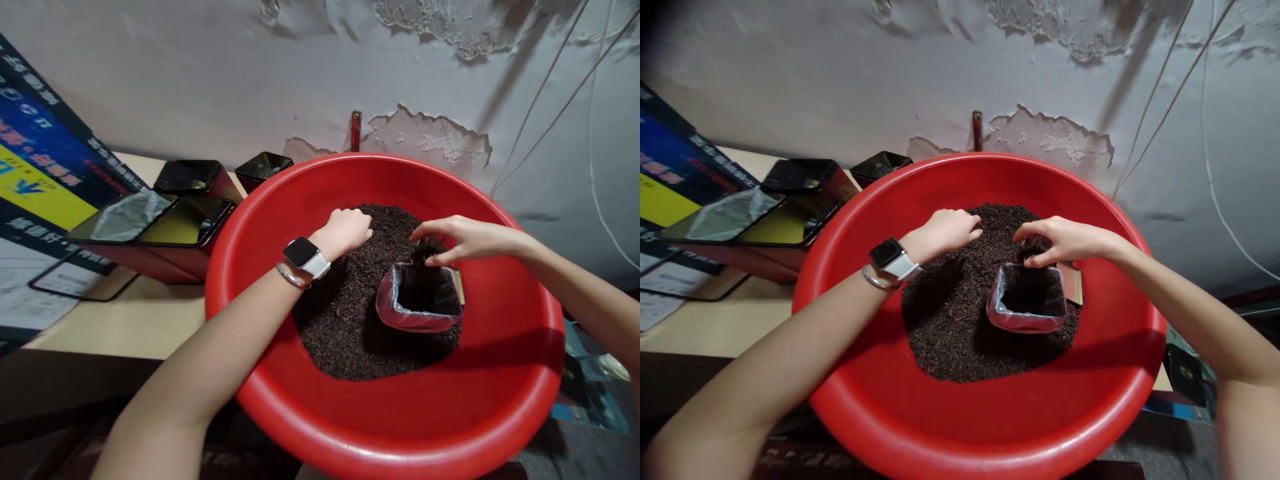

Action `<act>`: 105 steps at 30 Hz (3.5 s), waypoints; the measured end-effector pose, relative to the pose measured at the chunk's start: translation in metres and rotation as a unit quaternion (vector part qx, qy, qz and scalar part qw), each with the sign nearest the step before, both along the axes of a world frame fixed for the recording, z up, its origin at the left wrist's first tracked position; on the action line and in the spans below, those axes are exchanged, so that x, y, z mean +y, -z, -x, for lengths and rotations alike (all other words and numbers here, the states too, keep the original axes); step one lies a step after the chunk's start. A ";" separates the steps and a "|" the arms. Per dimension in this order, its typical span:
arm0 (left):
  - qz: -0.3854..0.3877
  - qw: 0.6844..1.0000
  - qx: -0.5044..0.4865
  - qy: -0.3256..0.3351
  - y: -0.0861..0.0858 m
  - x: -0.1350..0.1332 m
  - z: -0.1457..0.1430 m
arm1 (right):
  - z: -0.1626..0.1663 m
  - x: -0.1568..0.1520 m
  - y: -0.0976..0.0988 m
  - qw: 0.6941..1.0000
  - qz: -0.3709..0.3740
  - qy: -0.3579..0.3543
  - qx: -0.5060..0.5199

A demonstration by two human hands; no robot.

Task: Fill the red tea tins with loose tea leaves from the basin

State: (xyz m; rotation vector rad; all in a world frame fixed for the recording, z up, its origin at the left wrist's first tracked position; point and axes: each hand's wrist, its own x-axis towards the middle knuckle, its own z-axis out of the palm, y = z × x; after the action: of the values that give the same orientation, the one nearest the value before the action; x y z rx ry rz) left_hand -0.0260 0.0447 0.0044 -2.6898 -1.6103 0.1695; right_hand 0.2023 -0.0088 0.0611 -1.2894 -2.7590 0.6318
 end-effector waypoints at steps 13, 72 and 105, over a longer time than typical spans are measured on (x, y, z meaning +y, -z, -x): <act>0.160 0.983 -0.077 -0.050 0.131 0.015 -0.001 | -0.060 0.040 0.080 0.950 -0.151 0.234 0.143; 0.172 0.940 -0.081 0.283 0.154 0.062 -0.142 | -0.063 0.059 0.126 0.957 -0.076 0.281 0.004; 0.107 0.937 -0.170 -0.286 0.146 0.140 -0.006 | -0.050 0.145 0.195 0.861 0.035 0.508 -0.017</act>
State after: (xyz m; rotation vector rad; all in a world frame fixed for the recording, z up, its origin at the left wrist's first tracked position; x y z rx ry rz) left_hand -0.0200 0.1843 -0.1420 -2.3943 -2.5903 -0.1423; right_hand 0.2526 0.1365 -0.1338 -2.4157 -1.6261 0.5681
